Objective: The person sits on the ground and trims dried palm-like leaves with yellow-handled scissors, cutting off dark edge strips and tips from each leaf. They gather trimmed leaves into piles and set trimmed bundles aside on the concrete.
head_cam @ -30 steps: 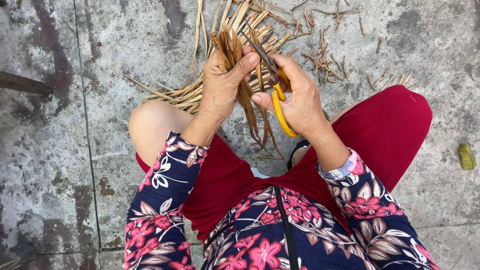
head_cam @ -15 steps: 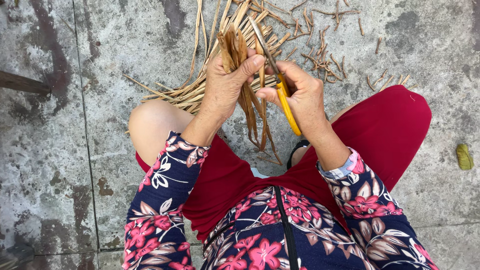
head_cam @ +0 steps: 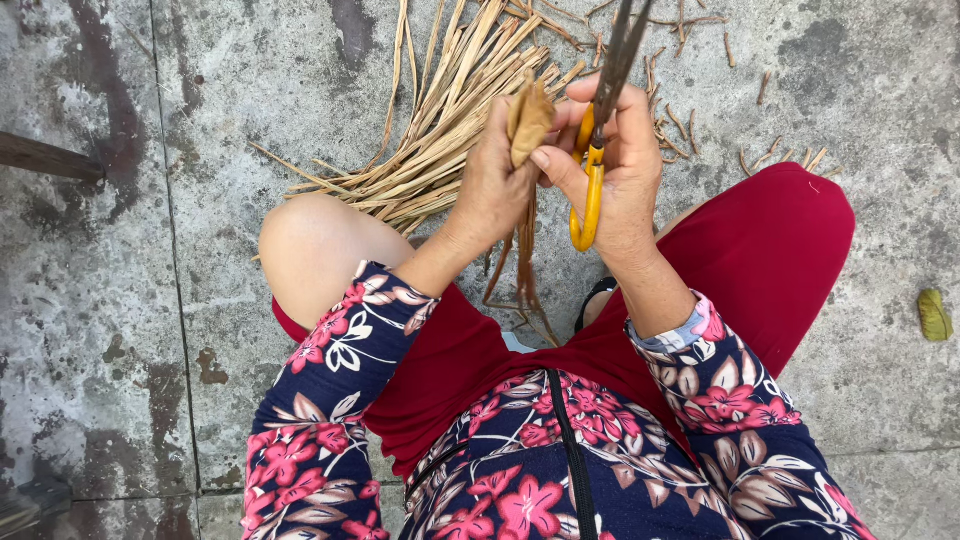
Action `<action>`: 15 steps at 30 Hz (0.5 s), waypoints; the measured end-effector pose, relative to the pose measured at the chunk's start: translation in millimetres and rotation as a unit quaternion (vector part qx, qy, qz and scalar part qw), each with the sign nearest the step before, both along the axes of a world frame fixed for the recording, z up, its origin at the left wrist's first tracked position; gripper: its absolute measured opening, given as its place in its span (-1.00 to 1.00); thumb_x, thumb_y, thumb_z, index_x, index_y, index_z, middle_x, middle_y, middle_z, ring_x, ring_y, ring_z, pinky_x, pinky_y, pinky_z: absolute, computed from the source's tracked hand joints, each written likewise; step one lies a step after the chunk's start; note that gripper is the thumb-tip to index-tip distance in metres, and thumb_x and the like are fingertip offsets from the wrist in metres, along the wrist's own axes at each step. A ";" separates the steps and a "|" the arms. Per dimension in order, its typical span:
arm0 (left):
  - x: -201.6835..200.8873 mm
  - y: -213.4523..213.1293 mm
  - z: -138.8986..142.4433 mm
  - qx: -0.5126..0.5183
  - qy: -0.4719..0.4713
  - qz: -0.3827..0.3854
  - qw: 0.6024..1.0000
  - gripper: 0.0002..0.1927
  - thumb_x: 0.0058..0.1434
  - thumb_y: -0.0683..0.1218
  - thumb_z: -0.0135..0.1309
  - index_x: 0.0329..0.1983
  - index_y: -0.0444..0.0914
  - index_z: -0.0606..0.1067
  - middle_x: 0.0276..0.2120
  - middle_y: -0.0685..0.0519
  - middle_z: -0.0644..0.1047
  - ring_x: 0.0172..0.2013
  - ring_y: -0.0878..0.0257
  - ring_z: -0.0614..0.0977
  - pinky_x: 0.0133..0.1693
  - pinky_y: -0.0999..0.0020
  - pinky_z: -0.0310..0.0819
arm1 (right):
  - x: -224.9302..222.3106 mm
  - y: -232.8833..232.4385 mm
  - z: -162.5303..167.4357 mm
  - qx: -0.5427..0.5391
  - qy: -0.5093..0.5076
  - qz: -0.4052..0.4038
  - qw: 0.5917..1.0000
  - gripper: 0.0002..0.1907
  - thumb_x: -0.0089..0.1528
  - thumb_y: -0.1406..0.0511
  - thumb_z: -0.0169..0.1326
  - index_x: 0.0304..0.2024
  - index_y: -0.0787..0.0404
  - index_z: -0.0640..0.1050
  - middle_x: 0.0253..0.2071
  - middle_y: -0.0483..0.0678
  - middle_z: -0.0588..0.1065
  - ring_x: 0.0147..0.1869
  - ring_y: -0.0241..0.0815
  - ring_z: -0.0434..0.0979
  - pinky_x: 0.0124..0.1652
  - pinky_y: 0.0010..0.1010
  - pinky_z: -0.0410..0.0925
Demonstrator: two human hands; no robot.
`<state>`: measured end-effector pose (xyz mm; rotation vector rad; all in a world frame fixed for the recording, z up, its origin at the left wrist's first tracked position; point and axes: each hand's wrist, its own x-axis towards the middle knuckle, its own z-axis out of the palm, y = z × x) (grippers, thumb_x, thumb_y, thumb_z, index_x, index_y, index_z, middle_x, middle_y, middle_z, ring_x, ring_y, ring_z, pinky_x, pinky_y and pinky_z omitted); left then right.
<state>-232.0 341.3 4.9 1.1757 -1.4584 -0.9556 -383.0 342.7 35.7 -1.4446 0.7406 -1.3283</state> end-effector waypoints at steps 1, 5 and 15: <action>-1.5 0.8 0.5 0.020 -0.018 0.001 1.000 -0.69 0.41 -0.16 0.09 0.12 -0.25 0.28 -0.07 -0.01 0.59 -0.01 0.24 0.70 -0.05 0.35 0.61 | 0.0 -1.0 1.1 0.008 0.008 -0.006 1.000 -0.50 0.36 0.53 0.28 0.23 0.19 0.34 -0.02 -0.10 0.50 0.03 -0.39 0.53 0.06 -0.58 0.44; 4.5 -1.7 5.6 0.040 -0.011 -0.033 0.999 -0.58 0.29 -0.21 0.20 0.15 -0.24 0.31 -0.09 0.01 0.60 -0.04 0.26 0.67 -0.03 0.34 0.59 | -4.7 -3.3 5.9 0.092 -0.043 0.004 0.995 -0.56 0.34 0.52 0.25 0.19 0.22 0.40 -0.09 -0.14 0.47 -0.08 -0.41 0.51 -0.07 -0.60 0.41; 27.5 -7.0 7.1 0.103 0.126 -0.057 0.985 -0.76 0.42 0.00 0.19 -0.03 -0.25 0.50 -0.29 0.14 0.51 -0.33 0.42 0.52 -0.31 0.54 0.52 | -27.0 -13.1 16.8 0.116 -0.066 0.011 0.991 -0.55 0.34 0.48 0.22 0.24 0.22 0.40 -0.26 -0.13 0.47 -0.26 -0.39 0.47 -0.21 -0.59 0.38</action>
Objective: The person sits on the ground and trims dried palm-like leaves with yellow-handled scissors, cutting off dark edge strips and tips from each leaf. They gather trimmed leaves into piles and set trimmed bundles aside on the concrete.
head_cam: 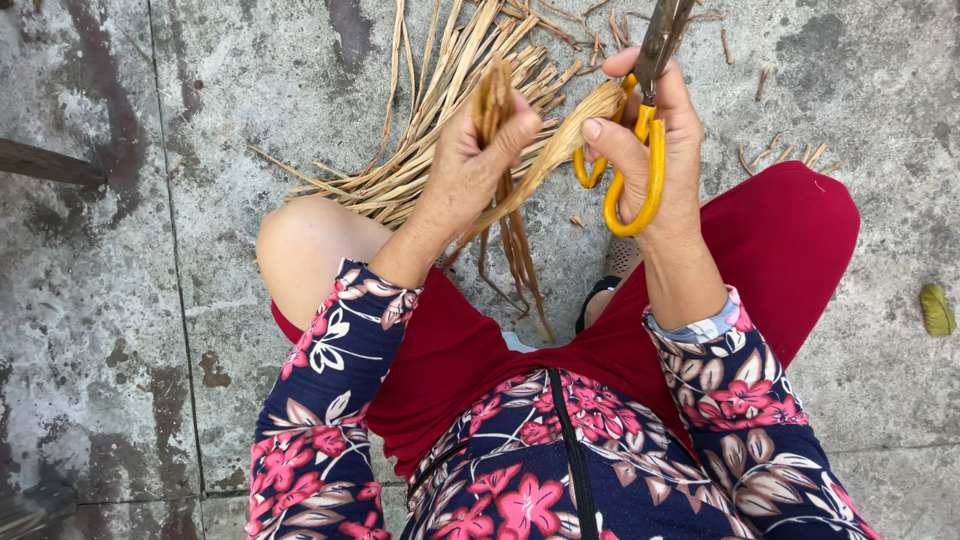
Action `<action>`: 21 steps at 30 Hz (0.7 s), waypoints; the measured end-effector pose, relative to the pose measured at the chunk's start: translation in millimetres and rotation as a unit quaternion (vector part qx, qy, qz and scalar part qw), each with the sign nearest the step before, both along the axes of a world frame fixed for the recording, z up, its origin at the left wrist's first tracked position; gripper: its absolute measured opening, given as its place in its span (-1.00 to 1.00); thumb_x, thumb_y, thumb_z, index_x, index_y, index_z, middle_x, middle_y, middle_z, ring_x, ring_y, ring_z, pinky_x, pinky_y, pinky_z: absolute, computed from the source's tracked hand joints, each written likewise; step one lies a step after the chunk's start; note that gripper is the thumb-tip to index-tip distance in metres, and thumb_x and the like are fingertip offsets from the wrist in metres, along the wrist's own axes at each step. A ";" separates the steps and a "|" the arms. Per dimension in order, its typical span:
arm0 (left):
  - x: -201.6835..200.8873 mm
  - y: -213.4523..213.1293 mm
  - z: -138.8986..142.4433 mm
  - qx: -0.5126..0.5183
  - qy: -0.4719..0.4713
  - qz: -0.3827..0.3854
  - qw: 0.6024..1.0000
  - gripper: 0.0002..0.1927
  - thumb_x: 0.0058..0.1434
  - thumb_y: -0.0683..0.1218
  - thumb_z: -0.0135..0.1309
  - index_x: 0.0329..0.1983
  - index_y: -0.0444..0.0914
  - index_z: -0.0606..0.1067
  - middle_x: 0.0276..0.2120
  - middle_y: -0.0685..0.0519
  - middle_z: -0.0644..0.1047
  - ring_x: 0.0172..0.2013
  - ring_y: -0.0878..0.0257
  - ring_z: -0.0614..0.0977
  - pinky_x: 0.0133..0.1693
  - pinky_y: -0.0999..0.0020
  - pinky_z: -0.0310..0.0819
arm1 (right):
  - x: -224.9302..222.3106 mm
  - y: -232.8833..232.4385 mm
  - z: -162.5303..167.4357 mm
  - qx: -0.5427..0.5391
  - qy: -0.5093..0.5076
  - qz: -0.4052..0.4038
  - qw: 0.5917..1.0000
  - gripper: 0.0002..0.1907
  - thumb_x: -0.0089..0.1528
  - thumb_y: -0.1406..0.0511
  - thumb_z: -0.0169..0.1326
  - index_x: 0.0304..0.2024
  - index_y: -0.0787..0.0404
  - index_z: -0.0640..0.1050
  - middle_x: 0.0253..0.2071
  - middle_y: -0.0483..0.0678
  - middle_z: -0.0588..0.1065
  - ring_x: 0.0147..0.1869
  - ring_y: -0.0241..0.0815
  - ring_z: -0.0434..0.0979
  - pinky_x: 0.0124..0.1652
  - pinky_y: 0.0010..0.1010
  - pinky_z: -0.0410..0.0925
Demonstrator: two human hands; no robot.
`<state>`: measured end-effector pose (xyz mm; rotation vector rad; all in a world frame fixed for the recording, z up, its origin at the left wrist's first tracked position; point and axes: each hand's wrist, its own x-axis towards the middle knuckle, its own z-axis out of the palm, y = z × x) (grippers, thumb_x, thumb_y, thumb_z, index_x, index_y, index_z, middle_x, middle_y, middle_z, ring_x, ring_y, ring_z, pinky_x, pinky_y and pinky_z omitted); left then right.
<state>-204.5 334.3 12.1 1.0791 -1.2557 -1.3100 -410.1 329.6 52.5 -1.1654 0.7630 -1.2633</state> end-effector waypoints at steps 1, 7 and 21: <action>1.5 -0.2 1.0 -0.009 0.002 0.016 1.000 -0.78 0.42 -0.03 0.21 -0.05 -0.26 0.51 -0.32 0.13 0.50 -0.36 0.41 0.50 -0.31 0.53 0.47 | -0.5 0.9 0.1 -0.007 0.017 -0.005 1.000 -0.56 0.35 0.49 0.22 0.24 0.22 0.40 -0.25 -0.13 0.48 -0.25 -0.40 0.47 -0.21 -0.60 0.37; -2.7 3.6 14.0 -0.147 0.012 -0.015 0.989 -0.73 0.30 -0.13 0.32 -0.06 -0.29 0.48 -0.15 0.12 0.58 -0.13 0.37 0.62 -0.05 0.45 0.61 | 4.5 5.1 -5.8 -0.057 0.083 -0.020 0.995 -0.55 0.35 0.52 0.27 0.21 0.20 0.40 -0.19 -0.18 0.42 -0.17 -0.47 0.41 -0.17 -0.67 0.33; -8.9 9.4 14.9 -0.139 0.030 -0.049 0.989 -0.82 0.44 -0.15 0.22 0.02 -0.31 0.53 -0.18 0.15 0.58 -0.16 0.47 0.58 -0.08 0.53 0.54 | 6.5 9.8 -14.4 -0.120 0.085 -0.047 0.988 -0.52 0.43 0.50 0.31 0.26 0.18 0.35 -0.06 -0.10 0.50 -0.01 -0.41 0.51 0.01 -0.62 0.43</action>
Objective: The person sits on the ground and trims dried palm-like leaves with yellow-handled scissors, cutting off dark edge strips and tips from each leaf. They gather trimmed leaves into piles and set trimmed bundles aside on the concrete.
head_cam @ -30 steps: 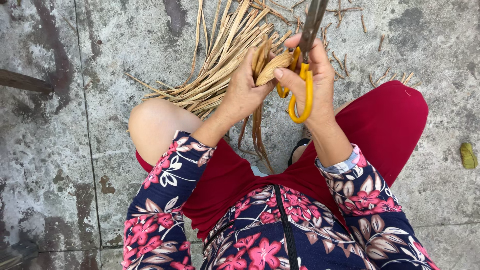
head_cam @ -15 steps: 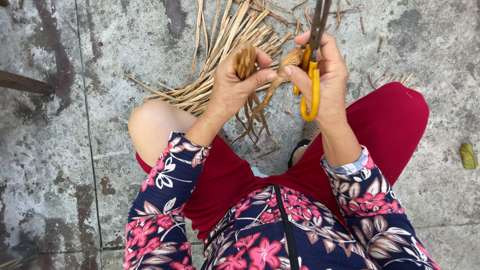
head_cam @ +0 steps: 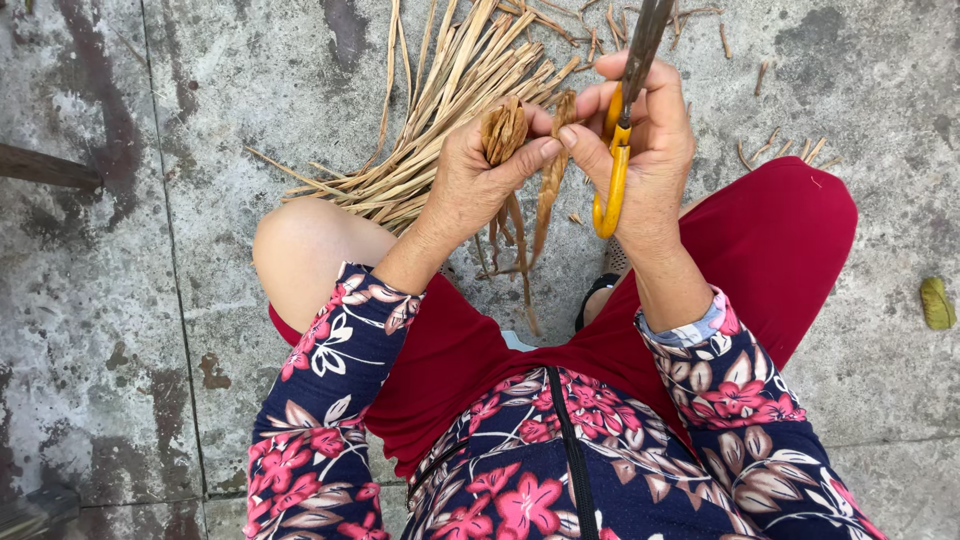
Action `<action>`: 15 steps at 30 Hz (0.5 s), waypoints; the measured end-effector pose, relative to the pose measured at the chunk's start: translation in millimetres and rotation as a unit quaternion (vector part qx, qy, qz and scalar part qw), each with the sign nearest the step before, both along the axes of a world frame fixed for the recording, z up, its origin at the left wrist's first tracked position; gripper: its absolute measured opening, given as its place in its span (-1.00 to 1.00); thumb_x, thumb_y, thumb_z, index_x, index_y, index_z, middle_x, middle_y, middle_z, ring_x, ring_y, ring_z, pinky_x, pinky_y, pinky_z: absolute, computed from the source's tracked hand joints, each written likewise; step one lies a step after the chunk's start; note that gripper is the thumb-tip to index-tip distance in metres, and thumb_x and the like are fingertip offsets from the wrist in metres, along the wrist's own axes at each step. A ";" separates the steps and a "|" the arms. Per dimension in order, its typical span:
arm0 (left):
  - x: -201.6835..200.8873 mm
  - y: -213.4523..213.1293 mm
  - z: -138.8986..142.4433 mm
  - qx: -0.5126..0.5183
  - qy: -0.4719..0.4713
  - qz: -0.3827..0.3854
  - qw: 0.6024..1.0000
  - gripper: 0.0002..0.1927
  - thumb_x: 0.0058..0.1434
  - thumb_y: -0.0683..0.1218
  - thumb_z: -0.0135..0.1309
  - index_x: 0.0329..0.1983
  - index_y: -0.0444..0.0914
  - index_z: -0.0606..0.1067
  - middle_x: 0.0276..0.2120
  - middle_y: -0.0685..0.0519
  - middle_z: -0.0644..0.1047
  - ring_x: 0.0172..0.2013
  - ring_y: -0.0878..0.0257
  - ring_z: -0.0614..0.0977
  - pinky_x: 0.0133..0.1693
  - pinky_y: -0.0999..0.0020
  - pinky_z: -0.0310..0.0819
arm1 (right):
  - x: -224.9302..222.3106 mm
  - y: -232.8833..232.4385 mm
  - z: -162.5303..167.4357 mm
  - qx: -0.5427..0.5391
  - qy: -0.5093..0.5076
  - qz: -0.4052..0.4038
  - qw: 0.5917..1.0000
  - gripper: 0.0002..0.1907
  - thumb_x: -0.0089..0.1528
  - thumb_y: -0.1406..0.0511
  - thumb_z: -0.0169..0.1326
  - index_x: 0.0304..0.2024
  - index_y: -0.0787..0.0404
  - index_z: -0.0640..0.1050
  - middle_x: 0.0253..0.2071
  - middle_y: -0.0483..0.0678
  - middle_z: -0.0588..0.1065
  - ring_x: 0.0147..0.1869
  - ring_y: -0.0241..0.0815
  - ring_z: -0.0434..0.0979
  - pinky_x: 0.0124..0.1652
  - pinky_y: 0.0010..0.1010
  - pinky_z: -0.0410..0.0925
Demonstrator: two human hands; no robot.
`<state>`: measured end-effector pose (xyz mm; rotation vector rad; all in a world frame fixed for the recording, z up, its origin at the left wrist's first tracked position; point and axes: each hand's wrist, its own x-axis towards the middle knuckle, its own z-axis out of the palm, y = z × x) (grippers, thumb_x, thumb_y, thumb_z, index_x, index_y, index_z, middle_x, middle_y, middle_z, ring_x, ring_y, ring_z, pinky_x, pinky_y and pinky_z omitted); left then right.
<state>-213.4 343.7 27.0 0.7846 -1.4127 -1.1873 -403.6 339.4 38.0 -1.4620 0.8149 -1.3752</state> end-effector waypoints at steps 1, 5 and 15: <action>-0.5 0.2 -1.4 0.042 -0.002 0.001 0.999 -0.83 0.41 -0.14 0.21 -0.02 -0.30 0.54 -0.25 0.16 0.56 -0.26 0.48 0.54 -0.19 0.56 0.49 | -0.3 0.2 -1.0 -0.005 0.007 -0.004 1.000 -0.53 0.43 0.50 0.31 0.26 0.18 0.36 -0.07 -0.11 0.49 -0.02 -0.41 0.50 0.02 -0.62 0.43; 0.7 0.4 -5.8 0.132 0.016 -0.010 0.991 -0.86 0.39 -0.12 0.21 -0.09 -0.30 0.56 -0.36 0.17 0.54 -0.45 0.47 0.50 -0.40 0.57 0.42 | 0.4 0.5 -3.6 0.011 0.006 -0.005 1.000 -0.56 0.44 0.49 0.29 0.24 0.18 0.37 -0.11 -0.13 0.47 -0.07 -0.42 0.45 0.00 -0.63 0.40; 11.0 -9.9 -5.7 0.145 0.163 0.092 0.972 -0.80 0.36 -0.20 0.20 0.01 -0.31 0.51 -0.27 0.10 0.60 -0.38 0.41 0.60 -0.32 0.54 0.53 | 11.8 3.3 8.7 0.008 0.214 0.003 0.977 -0.20 0.21 0.13 0.45 0.34 0.19 0.31 0.10 -0.09 0.44 0.16 -0.23 0.52 0.09 -0.38 0.49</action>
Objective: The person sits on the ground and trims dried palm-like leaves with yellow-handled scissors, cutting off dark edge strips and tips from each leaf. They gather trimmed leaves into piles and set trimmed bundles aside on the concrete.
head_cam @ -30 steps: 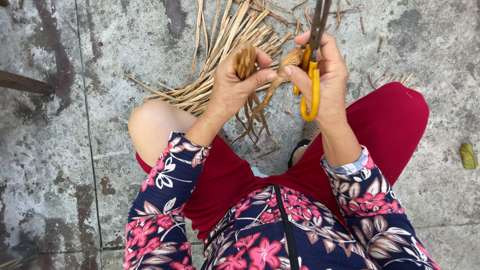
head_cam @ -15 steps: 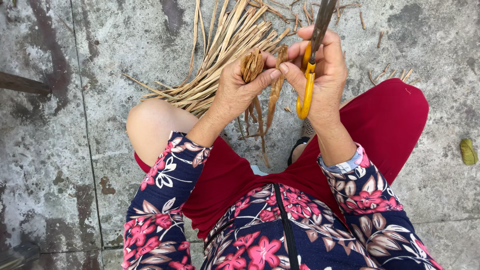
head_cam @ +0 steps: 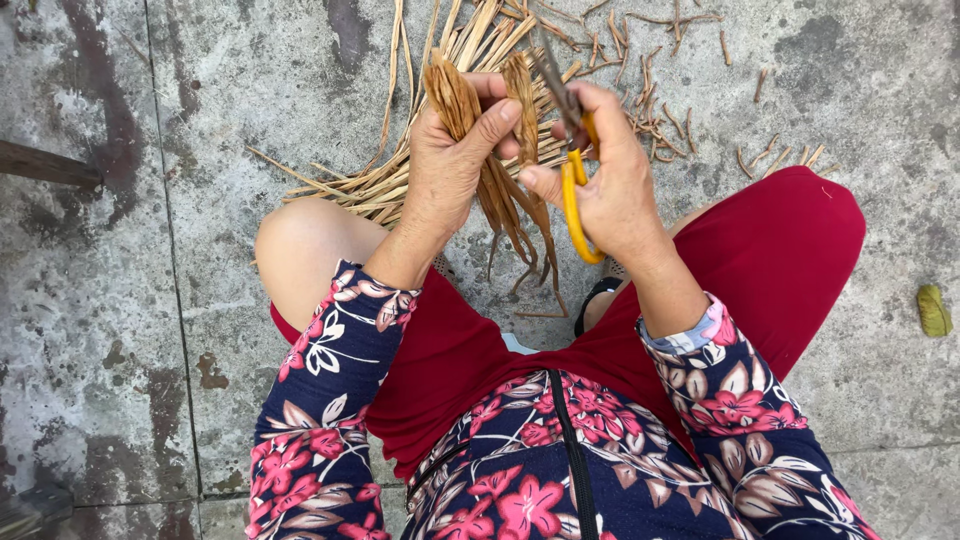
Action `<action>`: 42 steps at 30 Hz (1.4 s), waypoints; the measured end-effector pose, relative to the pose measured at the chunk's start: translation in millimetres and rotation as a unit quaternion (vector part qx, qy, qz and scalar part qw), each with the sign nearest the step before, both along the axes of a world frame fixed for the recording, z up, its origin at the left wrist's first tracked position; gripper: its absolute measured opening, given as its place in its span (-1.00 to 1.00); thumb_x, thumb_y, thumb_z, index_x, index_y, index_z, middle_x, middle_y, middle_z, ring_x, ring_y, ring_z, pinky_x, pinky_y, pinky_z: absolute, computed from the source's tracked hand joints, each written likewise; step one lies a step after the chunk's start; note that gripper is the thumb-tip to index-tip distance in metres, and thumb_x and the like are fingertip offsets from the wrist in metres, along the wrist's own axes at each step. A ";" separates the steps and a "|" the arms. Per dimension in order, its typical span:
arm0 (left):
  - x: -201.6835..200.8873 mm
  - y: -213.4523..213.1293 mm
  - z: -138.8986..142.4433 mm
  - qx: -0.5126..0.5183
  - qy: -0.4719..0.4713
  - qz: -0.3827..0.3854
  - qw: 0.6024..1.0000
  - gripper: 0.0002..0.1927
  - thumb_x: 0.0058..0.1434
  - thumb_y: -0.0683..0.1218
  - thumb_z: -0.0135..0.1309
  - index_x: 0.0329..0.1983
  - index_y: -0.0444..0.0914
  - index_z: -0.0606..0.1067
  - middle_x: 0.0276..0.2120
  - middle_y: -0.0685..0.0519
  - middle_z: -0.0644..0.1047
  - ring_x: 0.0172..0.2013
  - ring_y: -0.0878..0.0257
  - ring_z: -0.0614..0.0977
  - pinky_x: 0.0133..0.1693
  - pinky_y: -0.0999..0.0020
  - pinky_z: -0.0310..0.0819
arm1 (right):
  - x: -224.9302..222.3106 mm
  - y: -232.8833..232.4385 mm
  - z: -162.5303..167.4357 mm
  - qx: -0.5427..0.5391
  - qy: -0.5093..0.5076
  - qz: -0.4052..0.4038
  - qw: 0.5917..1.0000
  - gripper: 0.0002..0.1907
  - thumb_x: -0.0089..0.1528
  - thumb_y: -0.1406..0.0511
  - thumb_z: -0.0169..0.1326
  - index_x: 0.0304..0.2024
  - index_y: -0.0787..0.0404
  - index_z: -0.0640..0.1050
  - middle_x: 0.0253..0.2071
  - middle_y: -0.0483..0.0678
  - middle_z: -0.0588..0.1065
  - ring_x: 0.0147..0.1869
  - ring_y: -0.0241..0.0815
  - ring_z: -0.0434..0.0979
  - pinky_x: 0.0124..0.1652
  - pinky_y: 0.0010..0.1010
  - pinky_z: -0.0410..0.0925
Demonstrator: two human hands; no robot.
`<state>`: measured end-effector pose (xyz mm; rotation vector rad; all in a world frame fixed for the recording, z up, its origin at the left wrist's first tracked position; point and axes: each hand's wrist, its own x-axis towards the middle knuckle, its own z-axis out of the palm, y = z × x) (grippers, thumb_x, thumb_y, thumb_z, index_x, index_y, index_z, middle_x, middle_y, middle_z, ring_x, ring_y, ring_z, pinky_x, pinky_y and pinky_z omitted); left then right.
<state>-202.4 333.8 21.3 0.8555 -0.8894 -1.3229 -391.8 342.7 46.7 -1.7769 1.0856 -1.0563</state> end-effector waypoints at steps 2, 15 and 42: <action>1.3 -1.3 0.5 0.000 0.008 0.008 1.000 -0.82 0.36 -0.20 0.20 -0.01 -0.32 0.52 -0.27 0.09 0.60 -0.38 0.41 0.60 -0.33 0.54 0.51 | 1.2 2.4 4.4 -0.049 0.081 -0.006 0.995 -0.20 0.17 0.08 0.48 0.29 0.19 0.36 0.01 -0.03 0.45 0.07 -0.14 0.52 0.03 -0.32 0.46; 3.8 -2.1 -2.0 -0.009 0.030 0.004 1.000 -0.90 0.40 -0.22 0.17 -0.08 -0.31 0.51 -0.36 0.08 0.58 -0.42 0.39 0.56 -0.35 0.53 0.47 | 13.4 9.1 18.8 -0.080 0.191 -0.057 0.977 -0.21 0.09 0.02 0.50 0.20 0.21 0.44 -0.19 -0.01 0.48 -0.14 -0.10 0.56 -0.18 -0.28 0.43; 11.4 -5.4 -0.3 0.025 -0.035 -0.016 0.999 -0.89 0.35 -0.18 0.22 -0.14 -0.29 0.52 -0.45 0.15 0.53 -0.52 0.45 0.50 -0.47 0.56 0.38 | 7.3 2.0 19.0 -0.036 0.181 -0.036 0.982 -0.33 0.11 -0.05 0.42 0.08 0.16 0.51 -0.40 -0.05 0.53 -0.34 -0.10 0.58 -0.31 -0.29 0.42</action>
